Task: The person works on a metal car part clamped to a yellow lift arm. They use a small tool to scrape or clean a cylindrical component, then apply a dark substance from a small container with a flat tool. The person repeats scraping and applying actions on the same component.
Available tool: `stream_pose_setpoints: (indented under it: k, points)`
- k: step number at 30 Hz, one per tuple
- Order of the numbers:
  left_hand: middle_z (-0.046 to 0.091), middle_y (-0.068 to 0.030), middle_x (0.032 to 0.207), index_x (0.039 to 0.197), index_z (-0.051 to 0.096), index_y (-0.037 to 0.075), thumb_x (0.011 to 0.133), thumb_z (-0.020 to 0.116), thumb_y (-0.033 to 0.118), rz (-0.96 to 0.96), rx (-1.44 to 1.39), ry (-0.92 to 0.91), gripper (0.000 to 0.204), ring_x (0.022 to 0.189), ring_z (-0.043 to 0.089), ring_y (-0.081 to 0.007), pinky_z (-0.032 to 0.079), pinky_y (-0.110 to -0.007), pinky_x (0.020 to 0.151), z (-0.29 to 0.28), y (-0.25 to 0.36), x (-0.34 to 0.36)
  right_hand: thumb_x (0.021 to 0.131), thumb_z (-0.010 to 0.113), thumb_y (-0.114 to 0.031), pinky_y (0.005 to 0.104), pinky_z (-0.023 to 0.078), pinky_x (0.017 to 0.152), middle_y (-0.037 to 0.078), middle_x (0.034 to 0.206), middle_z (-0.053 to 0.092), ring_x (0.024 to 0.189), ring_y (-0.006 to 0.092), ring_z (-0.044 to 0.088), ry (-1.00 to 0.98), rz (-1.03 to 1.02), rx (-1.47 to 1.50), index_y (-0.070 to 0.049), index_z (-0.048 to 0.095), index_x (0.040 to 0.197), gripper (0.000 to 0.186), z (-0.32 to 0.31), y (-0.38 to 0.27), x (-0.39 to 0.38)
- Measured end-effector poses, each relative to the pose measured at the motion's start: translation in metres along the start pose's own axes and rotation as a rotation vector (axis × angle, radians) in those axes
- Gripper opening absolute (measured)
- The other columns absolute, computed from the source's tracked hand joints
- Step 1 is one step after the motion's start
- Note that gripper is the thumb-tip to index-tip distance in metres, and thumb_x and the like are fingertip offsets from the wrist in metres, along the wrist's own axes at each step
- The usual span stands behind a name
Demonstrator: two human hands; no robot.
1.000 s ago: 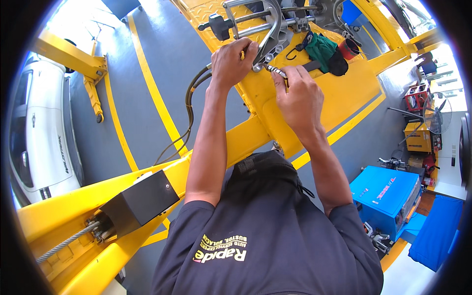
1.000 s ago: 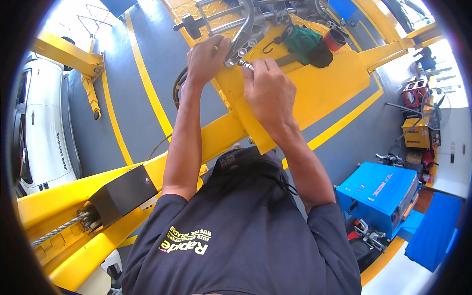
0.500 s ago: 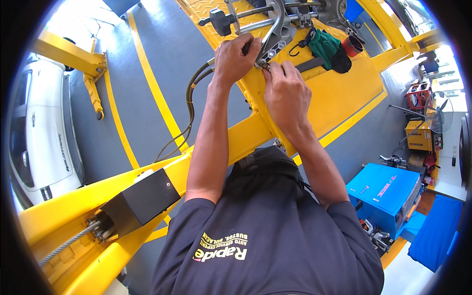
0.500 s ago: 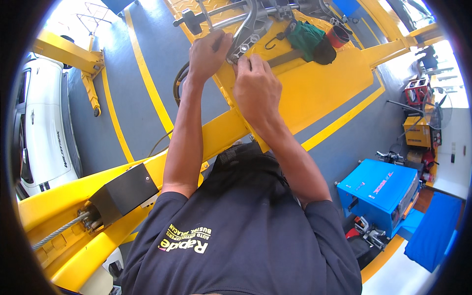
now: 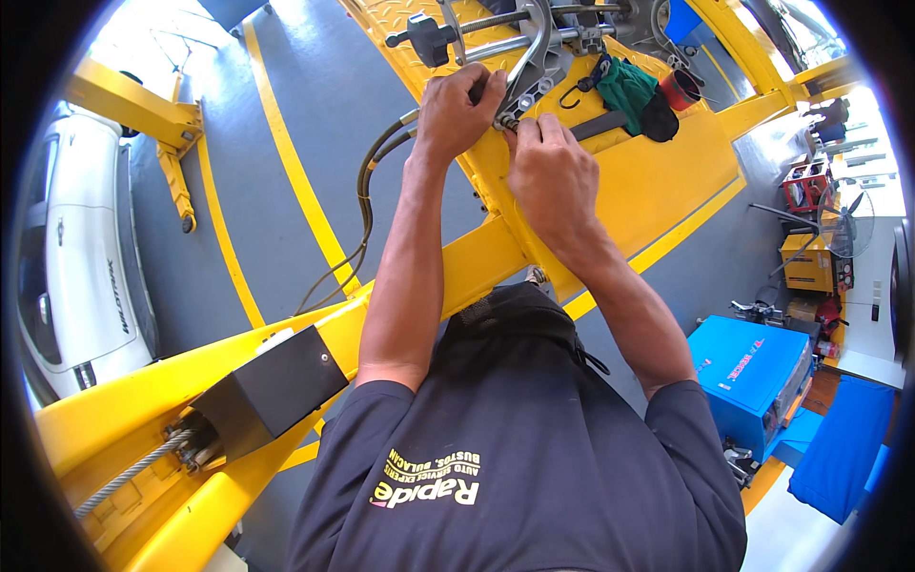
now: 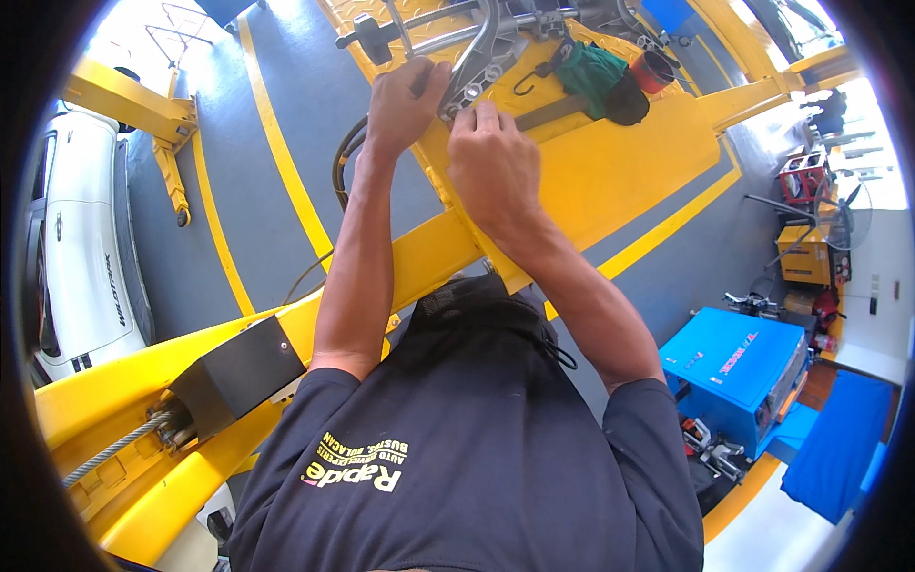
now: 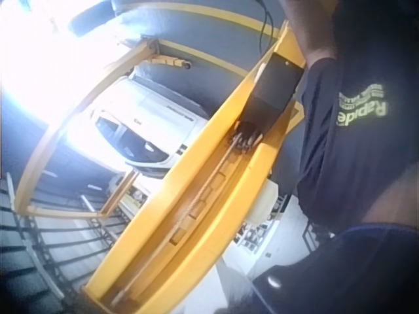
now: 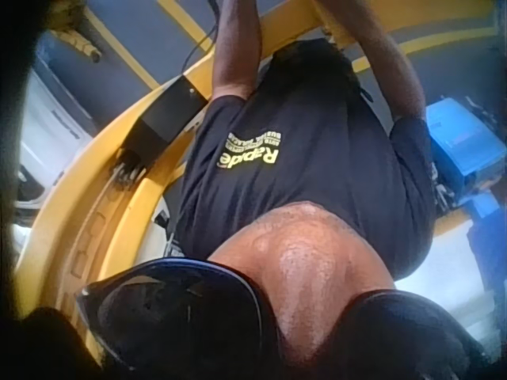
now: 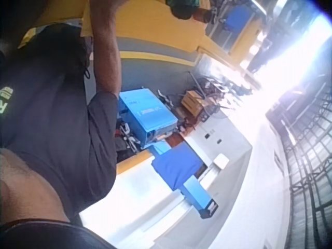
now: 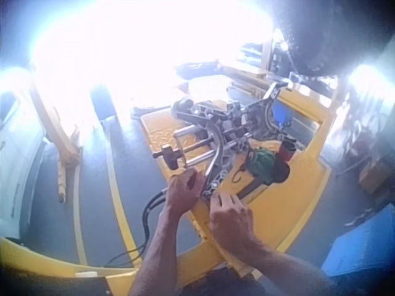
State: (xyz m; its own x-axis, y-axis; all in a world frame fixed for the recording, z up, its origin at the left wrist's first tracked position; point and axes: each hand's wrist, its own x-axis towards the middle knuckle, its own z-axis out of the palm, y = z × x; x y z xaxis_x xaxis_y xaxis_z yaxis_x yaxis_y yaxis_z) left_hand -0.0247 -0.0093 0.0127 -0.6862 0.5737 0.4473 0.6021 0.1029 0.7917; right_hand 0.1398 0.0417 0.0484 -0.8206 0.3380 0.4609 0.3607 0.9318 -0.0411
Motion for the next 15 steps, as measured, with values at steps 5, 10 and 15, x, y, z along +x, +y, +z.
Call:
stream_pose_setpoints:
  k: [5,10,15]
  points:
    - [0.068,-0.0134,0.065,0.085,0.074,0.002,0.103,0.069,0.040,0.063,0.013,0.051,0.041,0.059,0.066,-0.0306,0.051,-0.043,0.064,0.005,-0.006,0.001,0.094,0.070,-0.011,0.0417,0.064,0.077,0.016,0.103,0.073,0.095,0.0333,0.076,-0.041,-0.034,0.036,0.001,0.074,0.101,0.015,-0.006,0.005,0.006]
    - [0.069,-0.0123,0.065,0.085,0.075,0.003,0.103,0.069,0.042,0.045,0.017,0.049,0.044,0.059,0.066,-0.0300,0.051,-0.042,0.064,0.008,-0.008,0.003,0.101,0.069,-0.019,0.0420,0.065,0.077,0.018,0.103,0.074,0.097,0.0351,0.077,-0.083,0.005,0.042,0.003,0.075,0.103,0.022,-0.002,0.007,0.009]
    - [0.072,-0.0106,0.069,0.088,0.079,0.004,0.100,0.069,0.055,-0.040,0.014,-0.024,0.053,0.062,0.069,-0.0287,0.052,-0.042,0.066,0.006,-0.007,0.004,0.107,0.065,-0.031,0.0483,0.061,0.077,0.021,0.104,0.074,0.094,0.0403,0.076,-0.144,0.167,0.183,0.003,0.073,0.101,0.035,-0.001,0.004,0.010]
